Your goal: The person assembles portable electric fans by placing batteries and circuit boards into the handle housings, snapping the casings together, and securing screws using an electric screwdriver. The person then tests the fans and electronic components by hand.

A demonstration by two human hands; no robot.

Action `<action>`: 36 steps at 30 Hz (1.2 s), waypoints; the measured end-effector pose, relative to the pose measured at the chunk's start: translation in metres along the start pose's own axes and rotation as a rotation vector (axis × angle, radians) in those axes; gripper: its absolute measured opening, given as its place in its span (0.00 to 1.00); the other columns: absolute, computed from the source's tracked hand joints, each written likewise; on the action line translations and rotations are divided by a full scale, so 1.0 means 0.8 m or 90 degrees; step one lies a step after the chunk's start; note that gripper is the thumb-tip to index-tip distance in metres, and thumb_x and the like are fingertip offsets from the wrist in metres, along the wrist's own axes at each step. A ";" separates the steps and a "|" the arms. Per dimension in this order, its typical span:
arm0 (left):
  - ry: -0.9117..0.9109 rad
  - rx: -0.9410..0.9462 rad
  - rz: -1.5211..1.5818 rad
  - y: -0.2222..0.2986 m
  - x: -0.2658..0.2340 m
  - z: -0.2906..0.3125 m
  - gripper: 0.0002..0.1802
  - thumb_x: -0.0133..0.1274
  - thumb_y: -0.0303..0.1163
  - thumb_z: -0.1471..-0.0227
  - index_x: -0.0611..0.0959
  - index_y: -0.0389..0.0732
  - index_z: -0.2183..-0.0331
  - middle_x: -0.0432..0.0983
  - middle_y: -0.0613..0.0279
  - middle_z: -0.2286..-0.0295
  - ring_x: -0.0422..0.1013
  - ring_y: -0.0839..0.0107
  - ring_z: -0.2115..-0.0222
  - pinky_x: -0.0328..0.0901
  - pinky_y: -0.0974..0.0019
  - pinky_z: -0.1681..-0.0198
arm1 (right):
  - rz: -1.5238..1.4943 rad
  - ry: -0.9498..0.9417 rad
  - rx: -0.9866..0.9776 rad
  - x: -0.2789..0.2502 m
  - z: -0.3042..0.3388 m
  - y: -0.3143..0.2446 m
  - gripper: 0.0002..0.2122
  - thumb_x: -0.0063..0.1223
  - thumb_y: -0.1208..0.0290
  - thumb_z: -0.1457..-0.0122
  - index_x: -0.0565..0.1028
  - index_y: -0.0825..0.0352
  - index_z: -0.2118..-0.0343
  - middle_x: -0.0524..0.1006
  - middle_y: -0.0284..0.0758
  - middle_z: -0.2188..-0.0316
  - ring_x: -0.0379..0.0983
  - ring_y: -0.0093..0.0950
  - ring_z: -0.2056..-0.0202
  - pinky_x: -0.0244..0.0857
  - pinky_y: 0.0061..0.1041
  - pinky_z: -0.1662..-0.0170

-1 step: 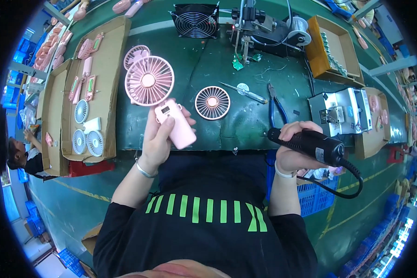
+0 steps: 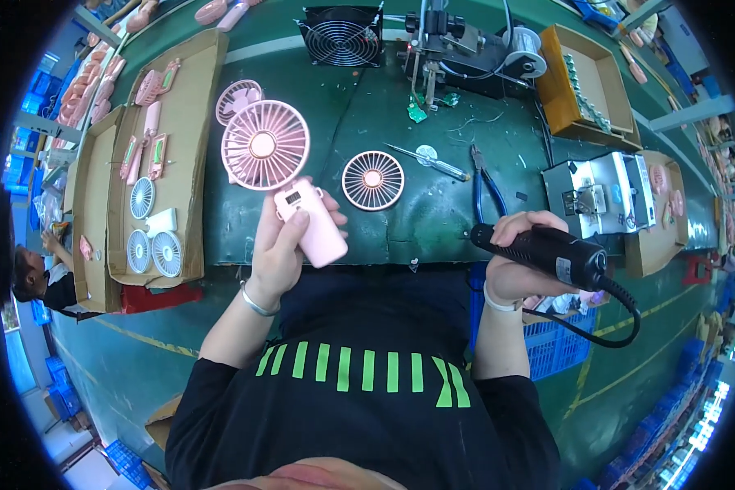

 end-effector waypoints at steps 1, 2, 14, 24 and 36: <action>-0.017 -0.014 0.025 -0.002 0.006 0.004 0.21 0.43 0.29 0.40 0.62 0.37 0.47 0.71 0.45 0.59 0.75 0.62 0.64 0.75 0.59 0.62 | 0.012 0.007 -0.002 -0.001 -0.001 0.000 0.46 0.27 0.19 0.53 0.72 0.69 0.62 0.68 0.33 0.86 0.64 0.25 0.85 0.57 0.22 0.79; -0.034 -0.028 0.050 -0.004 0.013 0.008 0.21 0.44 0.30 0.41 0.62 0.37 0.47 0.71 0.44 0.59 0.75 0.62 0.64 0.75 0.59 0.62 | 0.024 0.014 -0.004 -0.002 -0.001 0.000 0.47 0.27 0.19 0.53 0.72 0.69 0.62 0.68 0.33 0.87 0.63 0.25 0.85 0.57 0.22 0.79; -0.084 -0.049 0.009 -0.024 0.037 0.035 0.23 0.43 0.31 0.41 0.59 0.36 0.46 0.70 0.43 0.58 0.74 0.65 0.64 0.74 0.62 0.61 | 0.046 -0.011 0.009 0.003 -0.001 0.004 0.48 0.27 0.19 0.54 0.69 0.71 0.62 0.69 0.35 0.86 0.66 0.26 0.85 0.62 0.22 0.80; -0.023 -0.255 0.107 -0.107 0.052 0.023 0.26 0.41 0.28 0.37 0.55 0.43 0.40 0.69 0.50 0.50 0.70 0.60 0.50 0.67 0.59 0.48 | 0.026 0.009 0.014 0.002 -0.001 0.004 0.48 0.24 0.19 0.53 0.69 0.72 0.62 0.69 0.35 0.87 0.65 0.27 0.86 0.62 0.23 0.79; 0.017 -0.084 0.082 -0.043 0.034 0.018 0.23 0.42 0.32 0.42 0.63 0.34 0.46 0.70 0.49 0.59 0.74 0.65 0.65 0.74 0.61 0.64 | -0.005 0.010 -0.003 -0.009 0.001 -0.003 0.49 0.23 0.18 0.54 0.72 0.69 0.63 0.67 0.34 0.87 0.62 0.27 0.86 0.56 0.25 0.79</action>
Point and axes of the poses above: each hand's wrist, its own z-axis away from the middle knuckle, its own x-axis out of the palm, y = z × x, the point moved 10 cm from there along -z, towards the middle knuckle
